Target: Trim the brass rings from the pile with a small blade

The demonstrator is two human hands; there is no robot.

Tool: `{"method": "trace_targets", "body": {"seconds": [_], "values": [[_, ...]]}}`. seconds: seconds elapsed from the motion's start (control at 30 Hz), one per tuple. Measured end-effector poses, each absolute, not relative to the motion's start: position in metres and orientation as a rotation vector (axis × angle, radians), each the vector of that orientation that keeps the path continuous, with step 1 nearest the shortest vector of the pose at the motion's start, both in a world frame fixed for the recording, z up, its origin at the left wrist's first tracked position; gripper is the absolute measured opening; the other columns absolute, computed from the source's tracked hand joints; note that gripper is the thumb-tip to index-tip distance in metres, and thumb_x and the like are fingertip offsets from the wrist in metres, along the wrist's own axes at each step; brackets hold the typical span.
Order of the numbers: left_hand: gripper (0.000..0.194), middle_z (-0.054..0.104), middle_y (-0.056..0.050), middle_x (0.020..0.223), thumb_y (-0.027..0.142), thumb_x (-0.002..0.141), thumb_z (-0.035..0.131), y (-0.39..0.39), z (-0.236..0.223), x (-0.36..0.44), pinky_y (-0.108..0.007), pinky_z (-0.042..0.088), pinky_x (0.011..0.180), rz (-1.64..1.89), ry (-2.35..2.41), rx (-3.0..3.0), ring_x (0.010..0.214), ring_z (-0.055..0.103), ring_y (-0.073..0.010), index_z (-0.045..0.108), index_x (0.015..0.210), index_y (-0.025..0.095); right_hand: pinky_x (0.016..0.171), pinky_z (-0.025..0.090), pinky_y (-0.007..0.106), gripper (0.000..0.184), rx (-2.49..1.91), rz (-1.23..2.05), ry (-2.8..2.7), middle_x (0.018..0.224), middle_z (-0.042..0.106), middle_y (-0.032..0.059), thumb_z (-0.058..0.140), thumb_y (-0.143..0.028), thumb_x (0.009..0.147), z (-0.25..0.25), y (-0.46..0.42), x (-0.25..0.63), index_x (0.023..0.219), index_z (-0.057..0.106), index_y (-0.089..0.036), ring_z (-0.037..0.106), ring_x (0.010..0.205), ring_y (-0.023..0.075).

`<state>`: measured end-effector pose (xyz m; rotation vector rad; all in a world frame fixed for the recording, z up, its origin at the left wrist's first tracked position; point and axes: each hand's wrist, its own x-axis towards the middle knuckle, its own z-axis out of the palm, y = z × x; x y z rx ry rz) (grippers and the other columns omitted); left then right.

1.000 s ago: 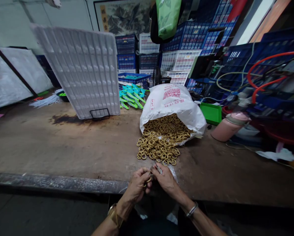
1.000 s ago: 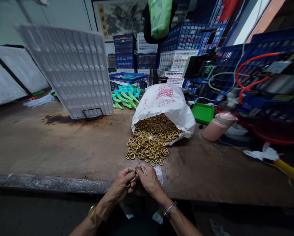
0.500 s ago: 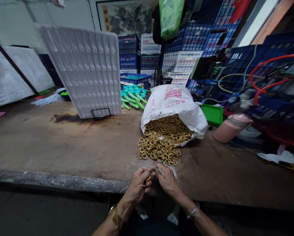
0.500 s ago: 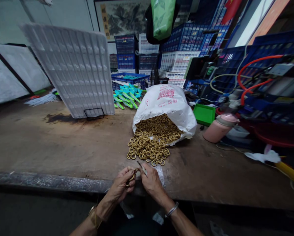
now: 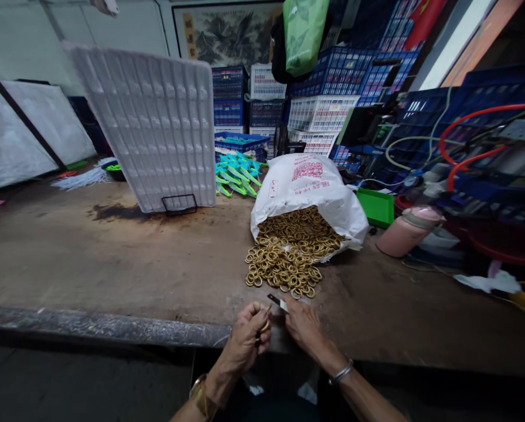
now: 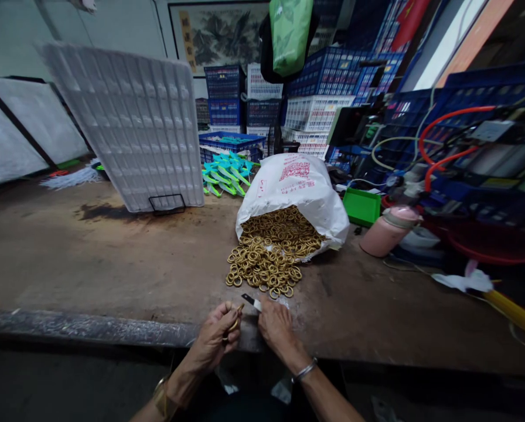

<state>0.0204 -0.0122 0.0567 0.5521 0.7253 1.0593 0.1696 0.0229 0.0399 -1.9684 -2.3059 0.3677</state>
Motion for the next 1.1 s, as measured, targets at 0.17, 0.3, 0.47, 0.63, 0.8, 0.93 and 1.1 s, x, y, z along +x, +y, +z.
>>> {"method": "trace_targets", "body": {"seconds": [0.17,0.3,0.47,0.63,0.8,0.93,1.1], "values": [[0.024,0.05,0.002,0.063,0.032,0.07,0.064,-0.01,0.064,0.01,-0.012,0.022,0.034,1.042,0.6,0.368,0.041,0.039,-0.0021,0.048,0.075,0.015,0.052,0.021,0.025,0.021,-2.034,0.231,-2.164,0.069,0.063,0.0036,0.041,-0.008,0.073,0.041,0.039,0.185,0.087,0.053,-0.018,0.055,0.06,0.0137],[0.023,0.06,-0.006,0.074,0.03,0.069,0.065,-0.005,0.053,0.008,-0.013,0.028,0.036,1.036,0.613,0.19,0.05,0.05,-0.0055,0.054,0.075,0.01,0.053,0.022,0.024,0.019,-1.978,0.178,-2.172,0.071,0.063,0.002,0.043,-0.012,0.074,0.042,0.053,0.178,0.089,0.051,-0.019,0.055,0.062,0.0134],[0.019,0.063,-0.008,0.076,0.027,0.071,0.062,-0.005,0.042,0.008,-0.013,0.029,0.037,1.037,0.662,0.169,0.053,0.054,-0.0087,0.056,0.078,0.01,0.052,0.02,0.025,0.013,-1.949,0.12,-2.215,0.073,0.063,0.0027,0.043,-0.024,0.08,0.032,0.065,0.164,0.091,0.05,-0.02,0.056,0.062,0.0139],[0.015,0.063,-0.005,0.075,0.028,0.072,0.06,-0.005,0.04,0.005,-0.014,0.029,0.036,1.033,0.648,0.232,0.054,0.055,-0.01,0.052,0.077,0.015,0.051,0.018,0.025,0.011,-1.933,0.093,-2.212,0.069,0.062,0.0025,0.044,-0.02,0.078,0.026,0.07,0.162,0.085,0.052,-0.02,0.053,0.057,0.0122],[0.015,0.061,-0.003,0.072,0.021,0.069,0.061,-0.003,0.041,0.006,-0.014,0.03,0.04,1.019,0.614,0.274,0.055,0.055,-0.0092,0.053,0.081,0.015,0.051,0.02,0.023,0.015,-1.787,0.235,-2.13,0.059,0.056,-0.0005,0.041,-0.016,0.077,0.031,0.065,0.169,0.072,0.055,-0.019,0.045,0.052,0.0094],[0.018,0.059,-0.002,0.068,0.018,0.065,0.062,0.0,0.041,0.01,-0.014,0.029,0.04,1.002,0.615,0.26,0.055,0.055,-0.0088,0.055,0.081,0.014,0.05,0.022,0.022,0.021,-1.773,0.342,-2.021,0.053,0.049,-0.0021,0.037,-0.022,0.078,0.034,0.062,0.176,0.063,0.052,-0.019,0.038,0.049,0.0093],[0.02,0.057,-0.001,0.066,0.023,0.064,0.067,0.004,0.04,0.017,-0.014,0.033,0.039,1.046,0.741,0.206,0.056,0.056,-0.0097,0.05,0.07,0.014,0.049,0.027,0.021,0.029,-1.622,0.696,-1.717,0.049,0.044,-0.0038,0.039,-0.038,0.077,0.032,0.058,0.173,0.057,0.047,-0.019,0.036,0.049,0.0092]]}}
